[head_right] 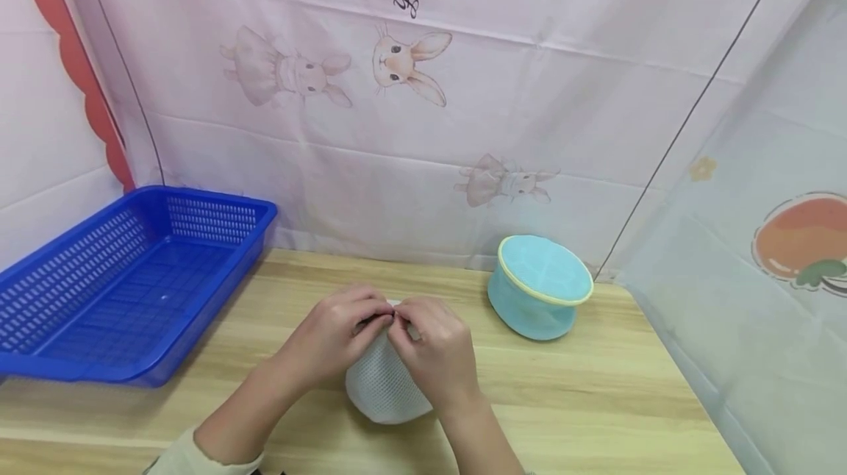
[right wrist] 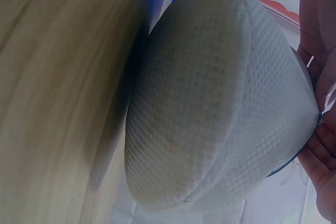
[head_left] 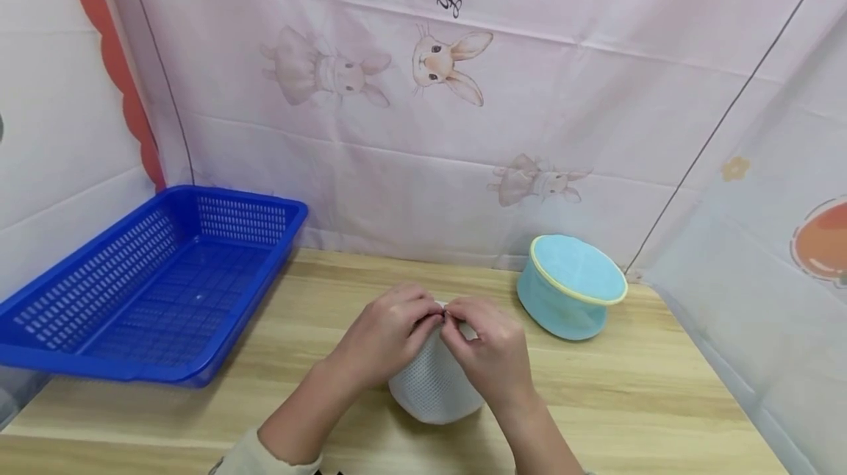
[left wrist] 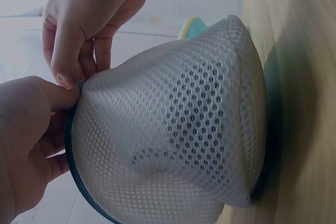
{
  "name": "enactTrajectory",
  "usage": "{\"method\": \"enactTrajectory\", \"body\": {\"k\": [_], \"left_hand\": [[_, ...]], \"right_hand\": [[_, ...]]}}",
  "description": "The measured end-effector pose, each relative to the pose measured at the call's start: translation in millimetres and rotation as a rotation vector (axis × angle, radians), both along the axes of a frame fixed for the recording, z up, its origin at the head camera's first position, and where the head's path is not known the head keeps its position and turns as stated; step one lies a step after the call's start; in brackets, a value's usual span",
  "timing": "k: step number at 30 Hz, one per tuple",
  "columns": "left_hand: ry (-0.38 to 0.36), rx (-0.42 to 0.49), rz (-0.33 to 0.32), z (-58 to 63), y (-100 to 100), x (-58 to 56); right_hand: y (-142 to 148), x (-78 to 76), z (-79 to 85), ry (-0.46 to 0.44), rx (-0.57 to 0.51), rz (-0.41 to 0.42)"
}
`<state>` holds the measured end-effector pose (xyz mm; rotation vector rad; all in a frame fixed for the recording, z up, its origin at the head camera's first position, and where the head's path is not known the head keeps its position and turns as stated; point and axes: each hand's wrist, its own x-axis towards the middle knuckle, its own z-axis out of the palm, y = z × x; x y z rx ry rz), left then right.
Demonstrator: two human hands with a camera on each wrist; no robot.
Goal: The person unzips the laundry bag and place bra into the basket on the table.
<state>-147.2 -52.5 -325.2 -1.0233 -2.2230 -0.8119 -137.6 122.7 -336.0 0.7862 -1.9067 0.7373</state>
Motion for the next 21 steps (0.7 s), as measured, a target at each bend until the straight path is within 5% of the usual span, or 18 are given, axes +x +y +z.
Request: {"method": "enactTrajectory", "body": {"k": [21], "left_hand": [[-0.034, 0.053, 0.019, 3.9, -5.8, -3.4]], "right_hand": [[9.0, -2.3, 3.1, 0.009, -0.017, -0.026]]}}
